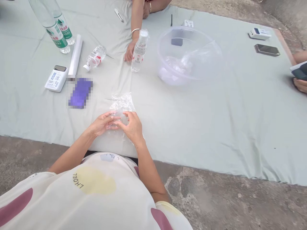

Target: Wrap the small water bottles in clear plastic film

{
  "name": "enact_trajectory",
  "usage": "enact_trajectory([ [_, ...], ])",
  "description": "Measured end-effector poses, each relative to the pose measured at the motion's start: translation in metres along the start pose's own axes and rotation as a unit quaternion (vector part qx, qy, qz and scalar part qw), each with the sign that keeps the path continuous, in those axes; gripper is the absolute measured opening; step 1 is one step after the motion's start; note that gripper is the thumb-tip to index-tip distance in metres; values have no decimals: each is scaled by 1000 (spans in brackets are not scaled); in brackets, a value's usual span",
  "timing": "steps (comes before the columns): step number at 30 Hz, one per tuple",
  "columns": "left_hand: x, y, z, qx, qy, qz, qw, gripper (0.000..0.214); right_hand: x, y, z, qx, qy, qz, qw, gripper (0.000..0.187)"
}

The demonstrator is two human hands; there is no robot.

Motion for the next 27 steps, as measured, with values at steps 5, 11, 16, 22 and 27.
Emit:
enact_trajectory([
  [5, -3, -13, -4, -48, 6, -27, 998, 38, -11, -11, -6, -49, 21, -24, 998, 13],
  [11, -17, -53, 11, -130, 23, -138, 982, 46, -73, -97, -13, -184, 153, -166, 956, 20],
  [16, -75, -55, 45, -284, 221, -366, 858, 50, -77, -144, -2, -242, 172, -88, 951, 35],
  [22, -69, 35, 8, -37, 304, -643, 702, 45, 7, -151, 11, -326, 11, 80, 942, 26],
  [27, -42, 31, -28, -2, 202, -807, 554, 100, 25, -63, -7, -34, -86, 134, 987, 28],
])
Point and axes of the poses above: each hand's wrist, its own z-axis away from the middle knuckle, its own y-axis out of the palm, x = y × z, the point moved 10 cm from there along -z, towards the middle knuckle, and after that the axes turned 10 degrees about -z, right-handed, at the moved point
